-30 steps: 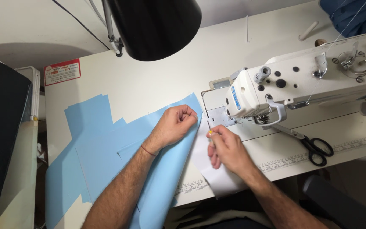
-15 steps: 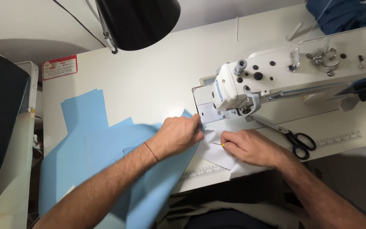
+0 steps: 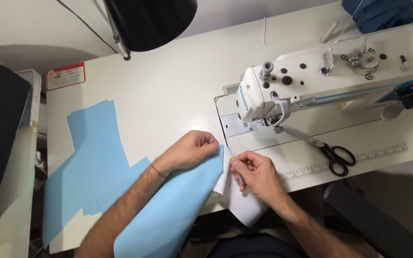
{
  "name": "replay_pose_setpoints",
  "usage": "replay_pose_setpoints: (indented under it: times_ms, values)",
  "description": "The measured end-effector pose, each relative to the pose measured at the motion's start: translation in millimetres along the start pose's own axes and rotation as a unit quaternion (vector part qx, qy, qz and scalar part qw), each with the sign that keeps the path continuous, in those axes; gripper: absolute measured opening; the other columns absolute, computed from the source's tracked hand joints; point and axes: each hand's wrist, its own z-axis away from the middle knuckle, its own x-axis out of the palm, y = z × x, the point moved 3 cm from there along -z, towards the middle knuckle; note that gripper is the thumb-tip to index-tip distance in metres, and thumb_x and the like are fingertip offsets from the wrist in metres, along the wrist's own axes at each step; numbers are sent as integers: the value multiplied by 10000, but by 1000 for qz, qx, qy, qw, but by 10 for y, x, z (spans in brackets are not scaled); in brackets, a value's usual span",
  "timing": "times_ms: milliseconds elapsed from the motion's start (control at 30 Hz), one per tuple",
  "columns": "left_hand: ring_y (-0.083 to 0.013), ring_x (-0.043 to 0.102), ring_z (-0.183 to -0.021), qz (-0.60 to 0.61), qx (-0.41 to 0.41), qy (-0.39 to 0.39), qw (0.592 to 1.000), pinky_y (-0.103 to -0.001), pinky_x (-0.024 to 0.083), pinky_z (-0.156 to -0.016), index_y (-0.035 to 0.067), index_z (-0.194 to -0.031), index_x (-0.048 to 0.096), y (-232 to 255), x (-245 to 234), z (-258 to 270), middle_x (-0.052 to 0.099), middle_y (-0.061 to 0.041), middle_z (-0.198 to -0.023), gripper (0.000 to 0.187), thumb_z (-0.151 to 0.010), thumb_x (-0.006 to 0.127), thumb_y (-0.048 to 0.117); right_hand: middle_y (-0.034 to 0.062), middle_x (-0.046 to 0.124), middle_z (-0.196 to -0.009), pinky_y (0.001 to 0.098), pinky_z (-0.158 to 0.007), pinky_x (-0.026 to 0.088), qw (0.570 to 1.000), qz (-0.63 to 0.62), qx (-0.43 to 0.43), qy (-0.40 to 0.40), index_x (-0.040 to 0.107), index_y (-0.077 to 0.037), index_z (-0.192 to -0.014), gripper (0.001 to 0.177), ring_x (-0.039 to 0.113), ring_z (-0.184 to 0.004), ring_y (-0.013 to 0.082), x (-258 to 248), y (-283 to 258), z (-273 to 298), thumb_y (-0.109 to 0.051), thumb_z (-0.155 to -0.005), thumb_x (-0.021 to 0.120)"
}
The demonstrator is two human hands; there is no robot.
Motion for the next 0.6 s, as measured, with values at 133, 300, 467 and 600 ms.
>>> replay_pose_setpoints:
  times_ms: [133,300,467,600]
  values:
    - [-115,493,-429,0,10,8,1000,-212,407,-450,34,-819,692,25,-46,20,567,-23,-456,218,-910,695,232,186,647,-641,314,-427,600,999,-12,22,19,709,97,-900,214,640,-493,192,5,-98,-93,-97,-934,625]
    - [-103,478,-401,1,13,-2,1000,-207,394,-425,32,-830,691,63,-73,26,559,-20,-438,213,-934,680,218,137,629,-508,304,-399,542,990,141,17,13,764,26,-780,189,598,-409,166,-6,-320,-111,-126,-875,704]
    - [-104,478,-392,8,12,3,1000,-206,395,-416,8,-860,694,101,-82,56,564,-32,-437,220,-955,661,204,102,629,-506,311,-449,502,984,172,36,4,802,-12,-789,182,541,-458,142,-14,-348,-124,-153,-858,709]
    - [-107,495,-383,14,16,4,1000,-204,403,-406,6,-871,700,41,-79,24,576,-38,-440,190,-942,669,179,116,660,-513,317,-497,486,980,192,51,8,819,-4,-809,190,522,-511,147,-20,-350,-92,-154,-845,709]
